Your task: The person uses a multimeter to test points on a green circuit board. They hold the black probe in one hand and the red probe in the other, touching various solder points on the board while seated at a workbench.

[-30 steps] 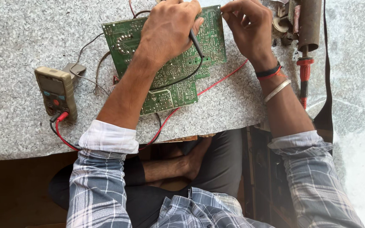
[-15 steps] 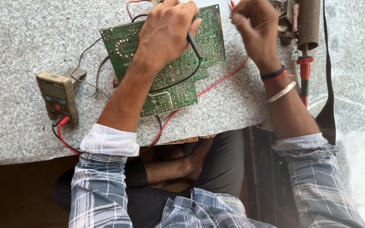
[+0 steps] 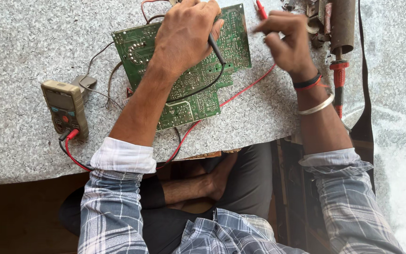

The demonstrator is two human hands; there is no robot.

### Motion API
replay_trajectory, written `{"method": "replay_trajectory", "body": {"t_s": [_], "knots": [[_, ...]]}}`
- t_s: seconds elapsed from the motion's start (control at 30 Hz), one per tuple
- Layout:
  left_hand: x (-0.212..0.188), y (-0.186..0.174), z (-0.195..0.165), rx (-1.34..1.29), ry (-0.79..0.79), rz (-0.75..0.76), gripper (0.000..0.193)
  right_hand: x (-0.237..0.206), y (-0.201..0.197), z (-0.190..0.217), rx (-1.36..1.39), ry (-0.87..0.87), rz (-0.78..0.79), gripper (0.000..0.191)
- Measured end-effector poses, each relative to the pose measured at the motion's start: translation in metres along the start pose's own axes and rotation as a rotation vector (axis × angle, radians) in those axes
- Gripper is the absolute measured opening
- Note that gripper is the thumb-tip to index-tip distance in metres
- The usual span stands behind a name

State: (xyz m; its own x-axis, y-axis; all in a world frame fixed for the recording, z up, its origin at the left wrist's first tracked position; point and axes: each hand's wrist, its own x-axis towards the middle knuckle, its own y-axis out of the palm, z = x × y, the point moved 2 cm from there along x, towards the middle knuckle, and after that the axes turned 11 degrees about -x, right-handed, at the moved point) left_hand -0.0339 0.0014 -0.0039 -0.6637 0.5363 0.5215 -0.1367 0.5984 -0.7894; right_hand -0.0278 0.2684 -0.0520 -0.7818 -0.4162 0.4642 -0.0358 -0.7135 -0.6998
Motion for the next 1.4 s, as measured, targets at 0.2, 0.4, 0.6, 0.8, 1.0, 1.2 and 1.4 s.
{"method": "replay_trajectory", "body": {"t_s": [0.2, 0.4, 0.6, 0.8, 1.0, 1.2, 1.4], "knots": [[0.001, 0.004, 0.001, -0.022, -0.059, 0.035, 0.025, 0.004, 0.001, -0.009, 0.009, -0.039, -0.096, 0.045], [0.002, -0.005, -0.003, -0.019, -0.044, 0.029, 0.023, 0.003, -0.004, 0.018, -0.049, -0.062, -0.045, 0.045], [0.004, -0.007, -0.007, -0.012, -0.052, 0.067, 0.022, 0.008, -0.011, 0.023, 0.039, 0.007, -0.134, 0.043], [0.009, 0.003, -0.006, 0.154, -0.030, 0.130, 0.030, 0.007, -0.003, 0.015, 0.032, 0.082, -0.078, 0.032], [0.006, 0.008, -0.007, 0.106, -0.133, 0.155, 0.032, 0.010, -0.002, 0.016, 0.010, 0.070, -0.051, 0.029], [0.007, 0.004, -0.006, 0.049, -0.165, 0.171, 0.030, 0.012, -0.002, 0.025, -0.032, 0.108, 0.009, 0.030], [0.006, -0.001, -0.011, 0.024, -0.187, 0.172, 0.028, 0.013, -0.005, 0.031, -0.037, 0.122, 0.010, 0.030]]}}
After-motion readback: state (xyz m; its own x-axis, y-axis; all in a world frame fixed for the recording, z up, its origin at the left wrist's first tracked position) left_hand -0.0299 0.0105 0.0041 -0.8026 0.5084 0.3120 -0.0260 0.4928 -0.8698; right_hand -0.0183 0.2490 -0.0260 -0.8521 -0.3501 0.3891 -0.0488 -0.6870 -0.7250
